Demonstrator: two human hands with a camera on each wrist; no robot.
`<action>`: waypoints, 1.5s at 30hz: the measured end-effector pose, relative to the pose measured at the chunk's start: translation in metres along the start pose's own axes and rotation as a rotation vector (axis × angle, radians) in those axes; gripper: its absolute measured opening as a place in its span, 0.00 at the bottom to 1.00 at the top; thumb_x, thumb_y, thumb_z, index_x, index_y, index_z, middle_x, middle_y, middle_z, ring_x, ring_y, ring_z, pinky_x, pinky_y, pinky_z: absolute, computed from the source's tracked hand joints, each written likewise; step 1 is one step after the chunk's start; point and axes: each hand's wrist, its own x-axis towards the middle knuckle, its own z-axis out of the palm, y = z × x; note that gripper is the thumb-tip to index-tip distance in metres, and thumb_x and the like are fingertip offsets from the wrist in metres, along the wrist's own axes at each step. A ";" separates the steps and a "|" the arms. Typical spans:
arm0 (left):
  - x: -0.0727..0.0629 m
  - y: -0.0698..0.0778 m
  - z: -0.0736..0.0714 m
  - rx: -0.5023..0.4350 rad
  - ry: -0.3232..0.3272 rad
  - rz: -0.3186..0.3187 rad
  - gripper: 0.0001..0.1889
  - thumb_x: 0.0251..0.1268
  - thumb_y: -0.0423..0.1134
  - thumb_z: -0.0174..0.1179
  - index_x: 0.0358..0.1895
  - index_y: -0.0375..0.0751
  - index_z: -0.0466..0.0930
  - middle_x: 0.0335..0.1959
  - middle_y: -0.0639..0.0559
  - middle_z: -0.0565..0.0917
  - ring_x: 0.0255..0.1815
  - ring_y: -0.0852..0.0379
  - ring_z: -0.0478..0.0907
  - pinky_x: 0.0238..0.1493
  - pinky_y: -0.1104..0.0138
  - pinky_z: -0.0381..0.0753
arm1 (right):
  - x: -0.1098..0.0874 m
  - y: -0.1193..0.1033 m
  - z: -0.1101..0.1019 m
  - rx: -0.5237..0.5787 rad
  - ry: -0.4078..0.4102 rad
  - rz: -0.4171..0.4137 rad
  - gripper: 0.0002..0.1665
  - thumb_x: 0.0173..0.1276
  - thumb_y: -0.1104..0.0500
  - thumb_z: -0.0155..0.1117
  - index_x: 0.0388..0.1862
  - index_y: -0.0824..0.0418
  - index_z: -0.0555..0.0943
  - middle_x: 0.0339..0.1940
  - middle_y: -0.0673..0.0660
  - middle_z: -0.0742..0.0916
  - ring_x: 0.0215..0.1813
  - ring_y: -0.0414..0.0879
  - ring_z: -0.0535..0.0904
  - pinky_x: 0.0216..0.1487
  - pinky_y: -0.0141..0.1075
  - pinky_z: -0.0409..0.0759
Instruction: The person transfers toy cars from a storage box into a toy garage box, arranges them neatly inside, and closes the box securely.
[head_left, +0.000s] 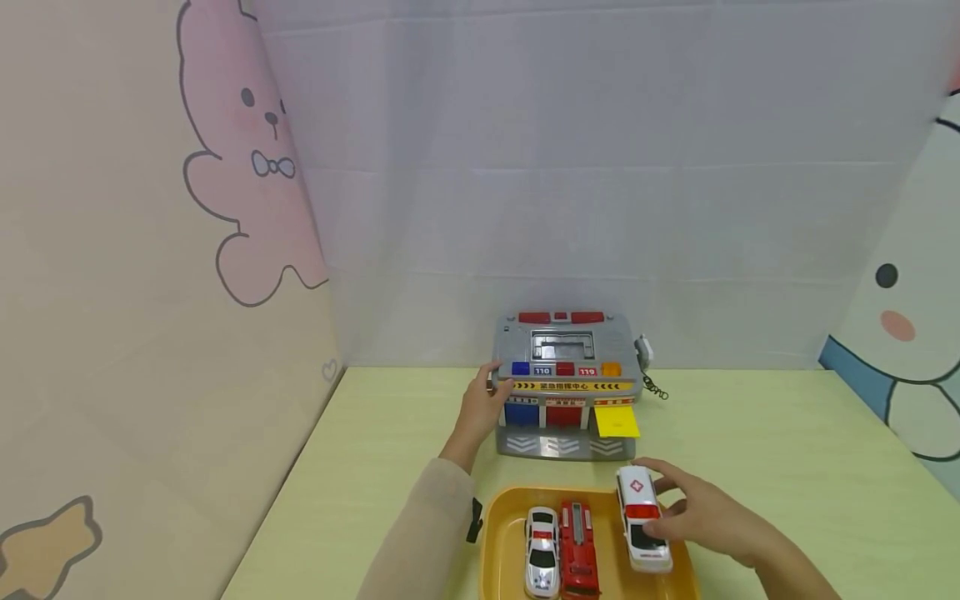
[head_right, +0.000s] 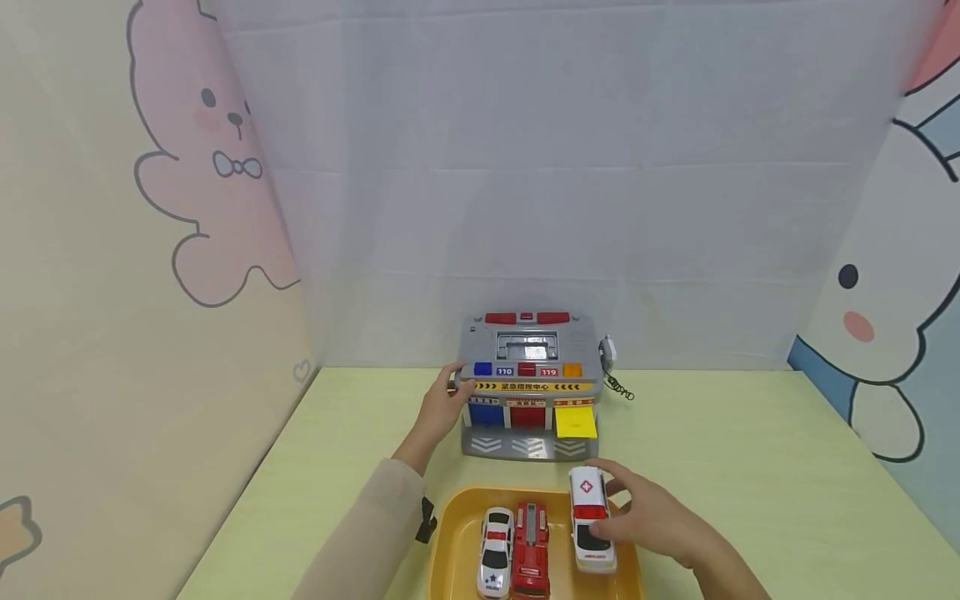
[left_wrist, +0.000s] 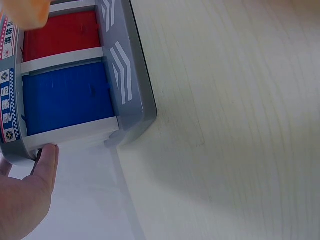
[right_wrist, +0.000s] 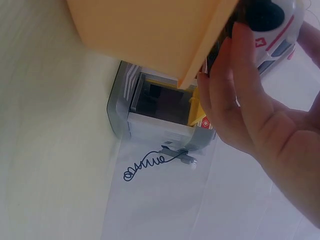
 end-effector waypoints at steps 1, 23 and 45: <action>0.000 0.000 0.000 0.000 0.000 -0.001 0.26 0.73 0.48 0.55 0.71 0.48 0.65 0.64 0.37 0.72 0.61 0.41 0.73 0.58 0.49 0.74 | 0.000 0.000 -0.001 0.004 -0.003 -0.003 0.47 0.58 0.59 0.74 0.73 0.63 0.61 0.54 0.66 0.76 0.43 0.53 0.77 0.46 0.52 0.81; 0.000 0.000 0.000 0.008 -0.001 -0.002 0.26 0.74 0.48 0.55 0.71 0.48 0.65 0.63 0.37 0.72 0.61 0.41 0.72 0.58 0.49 0.74 | 0.005 0.010 -0.023 0.064 -0.010 -0.040 0.46 0.63 0.58 0.71 0.74 0.65 0.58 0.56 0.69 0.74 0.46 0.56 0.76 0.48 0.54 0.80; 0.000 0.001 0.000 0.009 -0.005 0.019 0.26 0.74 0.47 0.55 0.71 0.48 0.65 0.59 0.38 0.75 0.59 0.43 0.74 0.56 0.51 0.76 | 0.022 0.022 -0.038 0.094 0.015 -0.029 0.47 0.64 0.60 0.69 0.75 0.67 0.55 0.58 0.75 0.71 0.46 0.56 0.77 0.47 0.51 0.82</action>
